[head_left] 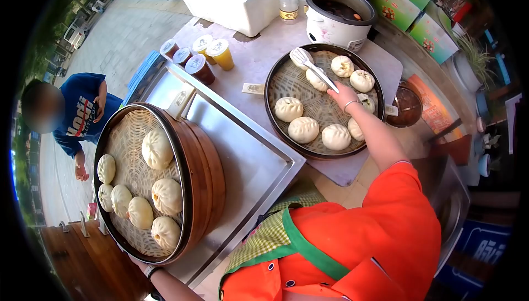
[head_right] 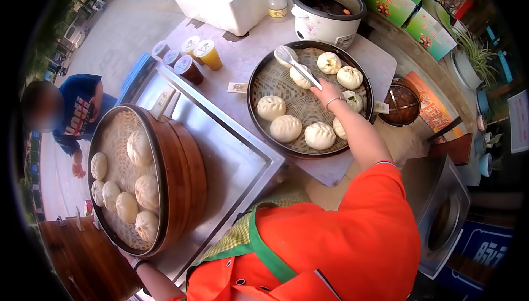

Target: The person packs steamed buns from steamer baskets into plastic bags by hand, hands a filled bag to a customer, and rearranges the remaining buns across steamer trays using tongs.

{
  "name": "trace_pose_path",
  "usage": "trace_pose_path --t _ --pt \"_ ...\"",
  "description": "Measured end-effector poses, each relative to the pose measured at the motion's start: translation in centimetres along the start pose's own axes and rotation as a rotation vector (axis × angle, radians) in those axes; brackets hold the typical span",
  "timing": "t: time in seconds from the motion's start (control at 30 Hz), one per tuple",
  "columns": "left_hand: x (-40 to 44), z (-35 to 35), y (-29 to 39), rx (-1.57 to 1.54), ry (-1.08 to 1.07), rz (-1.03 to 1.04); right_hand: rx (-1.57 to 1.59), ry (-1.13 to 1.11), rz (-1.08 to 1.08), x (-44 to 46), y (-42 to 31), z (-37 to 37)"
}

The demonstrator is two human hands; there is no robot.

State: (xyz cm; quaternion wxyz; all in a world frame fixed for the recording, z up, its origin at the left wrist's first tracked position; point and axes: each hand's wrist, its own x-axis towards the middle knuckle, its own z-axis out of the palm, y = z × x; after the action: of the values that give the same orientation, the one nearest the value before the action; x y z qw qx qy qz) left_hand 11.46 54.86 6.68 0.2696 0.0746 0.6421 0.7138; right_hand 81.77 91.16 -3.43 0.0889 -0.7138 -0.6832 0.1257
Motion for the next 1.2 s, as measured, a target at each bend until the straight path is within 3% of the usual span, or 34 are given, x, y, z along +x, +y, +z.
trace_pose_path --t 0.03,0.07,0.1,0.17,0.27,0.37,0.43,0.5,0.63,0.7,0.77,0.83,0.93,0.97,1.1,1.2 --pt "0.0 0.2 0.0 -0.003 -0.005 -0.004 0.138 0.041 -0.071 0.2 0.1 0.0" --pt "0.0 0.6 -0.1 -0.008 -0.007 0.002 0.664 -0.331 0.325 0.4 0.8 -0.6" --pt "0.0 0.8 0.0 -0.013 -0.018 0.004 0.664 -0.331 0.326 0.0 1.1 -0.5" --pt "0.2 1.3 0.1 -0.027 -0.043 0.01 1.235 -0.368 0.493 -1.0 1.7 -0.7" --pt "0.2 2.0 0.7 -0.086 -0.114 -0.002 1.398 -0.457 0.396 -4.1 -0.8 -4.4" --pt "-0.8 3.8 1.9 -0.171 -0.192 -0.02 1.449 -0.568 0.154 -5.9 -5.6 -8.1" --pt "0.2 2.9 1.3 -0.283 -0.126 0.042 1.334 -0.604 -0.068 -6.3 -10.0 -10.4" --pt "1.5 1.5 0.7 -0.175 0.045 0.021 1.164 -0.623 -0.26 -7.1 -16.0 -13.5" --pt "1.2 1.9 0.8 -0.283 -0.008 -0.066 0.778 -0.75 -0.514 -7.4 -27.9 -15.5" --pt "1.4 2.0 0.7 -0.313 -0.037 -0.053 0.487 -0.645 -0.7 -7.4 -34.4 -15.8" --pt "1.0 2.4 1.0 -0.341 -0.029 -0.036 0.206 -0.209 -1.145 -4.8 -39.2 -13.0" --pt "2.6 1.1 -0.5 -0.338 -0.069 0.013 -0.142 -0.041 -1.046 -4.6 -44.0 -12.7" --pt "4.9 -0.6 -2.0 -0.32 -0.096 0.146 -0.355 -0.021 -1.126 -2.9 -47.8 -11.3" --pt "4.4 -0.3 -1.9 -0.311 -0.084 0.164 -0.433 -0.112 -1.083 -2.5 -48.4 -10.5" --pt "3.9 0.1 -1.6 -0.294 -0.042 0.21 -0.289 -0.142 -1.108 -0.9 -45.8 -10.1" --pt "4.2 -0.4 -1.9 -0.241 -0.019 0.175 0.015 0.003 -1.065 -0.1 -39.4 -11.0"
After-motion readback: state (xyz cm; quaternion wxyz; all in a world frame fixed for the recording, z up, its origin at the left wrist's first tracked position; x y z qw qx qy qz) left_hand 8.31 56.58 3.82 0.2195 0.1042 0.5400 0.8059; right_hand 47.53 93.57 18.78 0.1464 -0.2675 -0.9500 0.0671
